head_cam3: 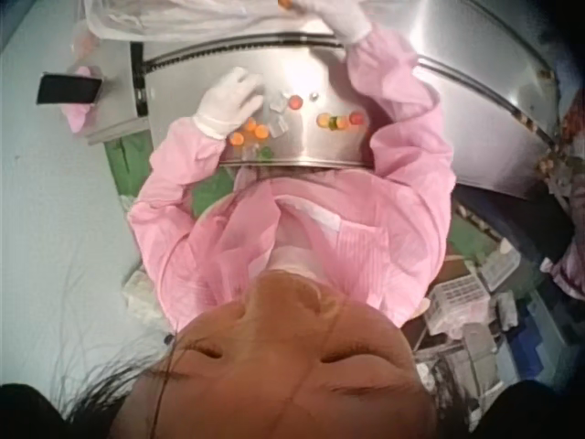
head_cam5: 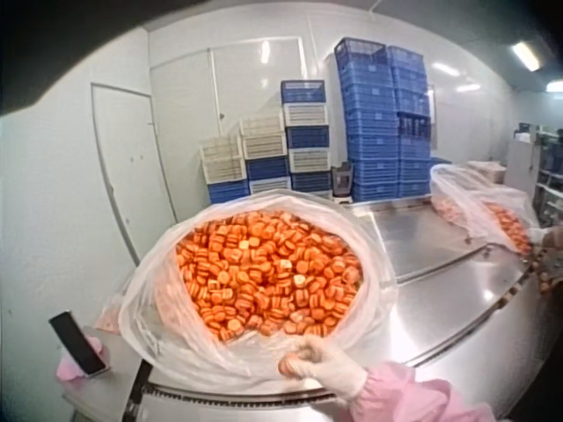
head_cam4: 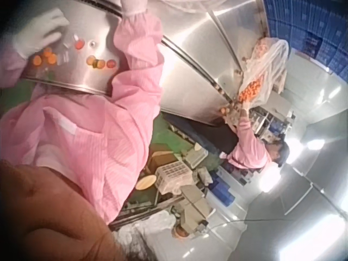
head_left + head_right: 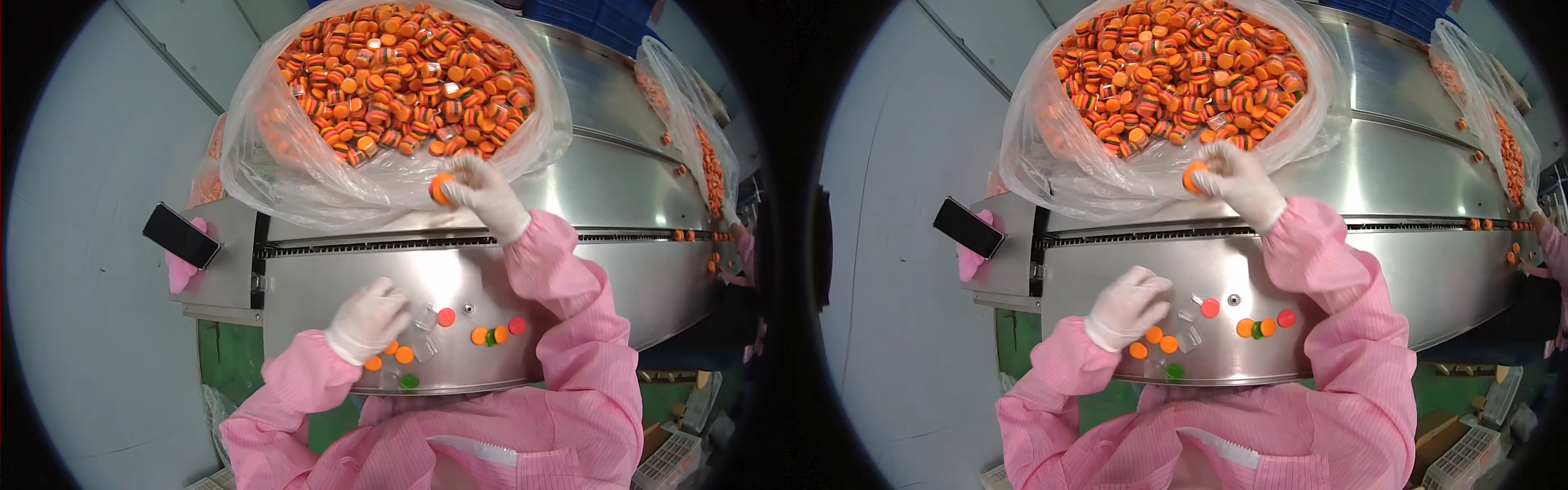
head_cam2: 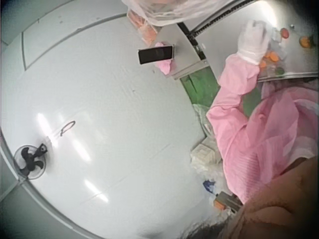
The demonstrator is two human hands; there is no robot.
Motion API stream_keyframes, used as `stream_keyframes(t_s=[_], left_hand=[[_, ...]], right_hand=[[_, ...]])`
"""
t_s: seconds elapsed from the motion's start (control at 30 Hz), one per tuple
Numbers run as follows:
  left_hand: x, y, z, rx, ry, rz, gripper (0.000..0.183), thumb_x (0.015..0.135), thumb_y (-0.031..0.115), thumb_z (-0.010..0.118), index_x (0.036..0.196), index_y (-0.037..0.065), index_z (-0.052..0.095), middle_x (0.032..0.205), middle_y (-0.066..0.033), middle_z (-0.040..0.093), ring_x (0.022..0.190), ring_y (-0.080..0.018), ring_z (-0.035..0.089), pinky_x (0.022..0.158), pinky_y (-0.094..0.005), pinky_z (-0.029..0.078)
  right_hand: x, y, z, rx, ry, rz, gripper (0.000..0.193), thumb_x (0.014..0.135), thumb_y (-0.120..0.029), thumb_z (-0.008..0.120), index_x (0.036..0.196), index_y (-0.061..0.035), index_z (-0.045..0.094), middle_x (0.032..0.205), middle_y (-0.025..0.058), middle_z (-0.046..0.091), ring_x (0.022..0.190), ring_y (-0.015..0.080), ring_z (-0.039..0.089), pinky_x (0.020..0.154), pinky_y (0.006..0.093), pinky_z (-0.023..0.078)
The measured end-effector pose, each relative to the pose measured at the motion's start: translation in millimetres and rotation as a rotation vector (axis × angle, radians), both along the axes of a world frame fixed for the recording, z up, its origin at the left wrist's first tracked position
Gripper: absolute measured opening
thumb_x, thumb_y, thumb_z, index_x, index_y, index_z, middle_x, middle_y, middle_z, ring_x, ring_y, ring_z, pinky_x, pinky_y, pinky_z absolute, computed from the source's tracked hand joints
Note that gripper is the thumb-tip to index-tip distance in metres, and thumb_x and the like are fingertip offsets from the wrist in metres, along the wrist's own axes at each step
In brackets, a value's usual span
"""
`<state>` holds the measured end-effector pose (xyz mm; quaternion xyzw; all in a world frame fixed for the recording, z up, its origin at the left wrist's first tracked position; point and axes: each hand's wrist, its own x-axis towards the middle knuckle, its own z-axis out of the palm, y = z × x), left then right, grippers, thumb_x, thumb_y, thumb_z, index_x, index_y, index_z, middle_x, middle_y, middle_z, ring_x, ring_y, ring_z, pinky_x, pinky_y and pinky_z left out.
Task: The person picks orange and green round candy pieces from a large plastic bag and places them onto a moving conveyor belt. They repeatedly pick up pieces and arrange them in a line on the belt, occasionally adjusting their position.
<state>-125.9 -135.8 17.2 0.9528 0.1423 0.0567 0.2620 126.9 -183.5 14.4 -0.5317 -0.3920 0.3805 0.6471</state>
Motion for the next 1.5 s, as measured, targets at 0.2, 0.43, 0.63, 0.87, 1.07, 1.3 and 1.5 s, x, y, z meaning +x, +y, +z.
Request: stream_keyframes(t_s=[0.2,0.43,0.63,0.87,1.07,1.3,1.5], left_hand=[[21.3,-33.2,-29.1,0.098,-0.075,-0.098,0.017,0.071,0.015,0.065,0.082,0.005,0.056,0.095,-0.0123,0.053,0.082,-0.0302,0.053,0.076,-0.0379,0.045],[36.1,-29.2,16.8,-0.598,0.086,0.125,0.018,0.075,0.003,0.060,0.090,0.005,0.051,0.101,-0.0111,0.052,0.092,-0.0206,0.056,0.080,-0.0299,0.044],[37.3,-32.8,1.3,-1.210,-0.321,0.175,0.061,0.073,-0.010,0.059,0.126,0.004,0.032,0.100,-0.0099,0.055,0.090,-0.0161,0.057,0.078,-0.0269,0.048],[41.9,-30.0,-16.4,-1.037,-0.259,0.308,0.061,0.073,-0.006,0.062,0.127,0.006,0.036,0.107,-0.0087,0.055,0.092,-0.0143,0.057,0.078,-0.0252,0.048],[55.8,-13.6,-26.5,-0.502,-0.310,0.135,0.062,0.074,-0.005,0.059,0.130,0.004,0.035,0.113,-0.0099,0.055,0.104,-0.0171,0.054,0.086,-0.0276,0.045],[102.8,90.7,-3.8,0.135,-0.278,0.039,0.026,0.073,0.003,0.056,0.099,0.003,0.058,0.090,-0.0148,0.058,0.088,-0.0286,0.058,0.077,-0.0349,0.047],[179.2,150.6,-37.6,0.294,-0.229,0.246,0.022,0.074,0.013,0.059,0.094,0.004,0.057,0.090,-0.0153,0.055,0.086,-0.0313,0.057,0.075,-0.0388,0.047]], right_hand=[[-26.4,-67.8,-12.1,-0.048,0.302,0.199,0.032,0.083,-0.014,0.062,0.109,0.0026,0.052,0.093,0.0062,0.059,0.087,0.0121,0.056,0.079,0.0252,0.046],[-61.5,-89.7,-6.7,-0.072,-0.151,0.027,0.029,0.081,-0.013,0.062,0.107,-0.0024,0.056,0.095,0.0057,0.061,0.081,0.0126,0.058,0.074,0.0256,0.047],[-64.9,-90.1,-4.7,0.184,-0.766,0.140,0.029,0.078,-0.008,0.059,0.107,-0.0102,0.058,0.084,0.0111,0.059,0.074,0.0265,0.058,0.066,0.0316,0.047],[-83.2,-88.1,-2.1,-0.182,-0.711,0.144,0.029,0.085,-0.020,0.055,0.110,-0.0069,0.051,0.087,0.0154,0.060,0.080,0.0321,0.059,0.069,0.0359,0.048],[-74.9,-63.2,-17.6,-0.172,-0.557,0.034,0.023,0.082,-0.014,0.055,0.101,-0.0041,0.048,0.088,0.0167,0.058,0.082,0.0339,0.058,0.071,0.0378,0.047],[-13.4,-40.1,-56.3,0.069,-1.031,-0.010,0.015,0.076,-0.005,0.053,0.090,-0.0020,0.050,0.095,0.0162,0.050,0.087,0.0342,0.052,0.078,0.0359,0.044],[-12.1,-64.0,-74.3,-0.024,-1.469,-0.075,0.023,0.078,-0.022,0.054,0.097,-0.0096,0.051,0.117,0.0077,0.052,0.118,0.0283,0.045,0.096,0.0442,0.035]])
